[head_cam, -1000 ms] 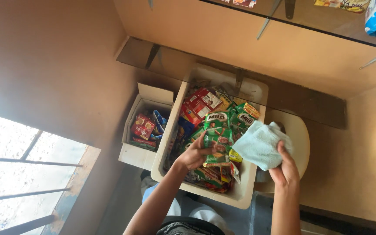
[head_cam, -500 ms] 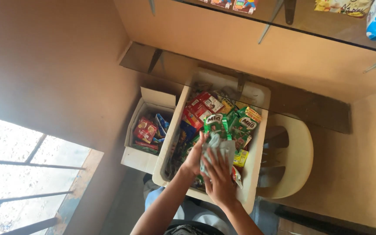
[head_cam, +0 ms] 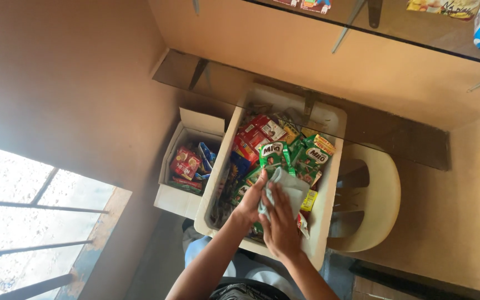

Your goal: The recorder wipes down various food and drink packets with a cloth and organizes them on a shelf.

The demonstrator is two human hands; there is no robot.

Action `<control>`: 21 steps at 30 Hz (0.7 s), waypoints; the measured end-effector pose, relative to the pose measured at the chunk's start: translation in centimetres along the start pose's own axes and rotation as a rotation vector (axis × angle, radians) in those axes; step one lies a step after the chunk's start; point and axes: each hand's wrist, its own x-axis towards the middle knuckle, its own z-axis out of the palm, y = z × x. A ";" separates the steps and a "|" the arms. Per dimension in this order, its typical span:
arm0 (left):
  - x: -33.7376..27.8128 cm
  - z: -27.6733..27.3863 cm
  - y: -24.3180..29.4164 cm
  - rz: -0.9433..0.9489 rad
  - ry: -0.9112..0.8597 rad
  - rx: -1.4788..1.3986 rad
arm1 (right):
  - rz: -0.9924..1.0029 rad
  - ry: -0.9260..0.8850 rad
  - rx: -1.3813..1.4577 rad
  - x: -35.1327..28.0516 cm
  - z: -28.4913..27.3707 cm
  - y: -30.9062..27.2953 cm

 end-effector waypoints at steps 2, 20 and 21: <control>0.3 3.6 -0.6 -0.021 0.007 -0.002 | -0.040 -0.019 -0.083 0.0 -0.2 1.0; -1.8 8.1 -1.0 0.140 0.367 0.824 | 0.563 0.215 1.013 3.1 -5.8 3.9; -1.3 9.2 -1.3 0.144 0.345 0.766 | 0.411 0.072 0.801 2.9 -5.2 1.8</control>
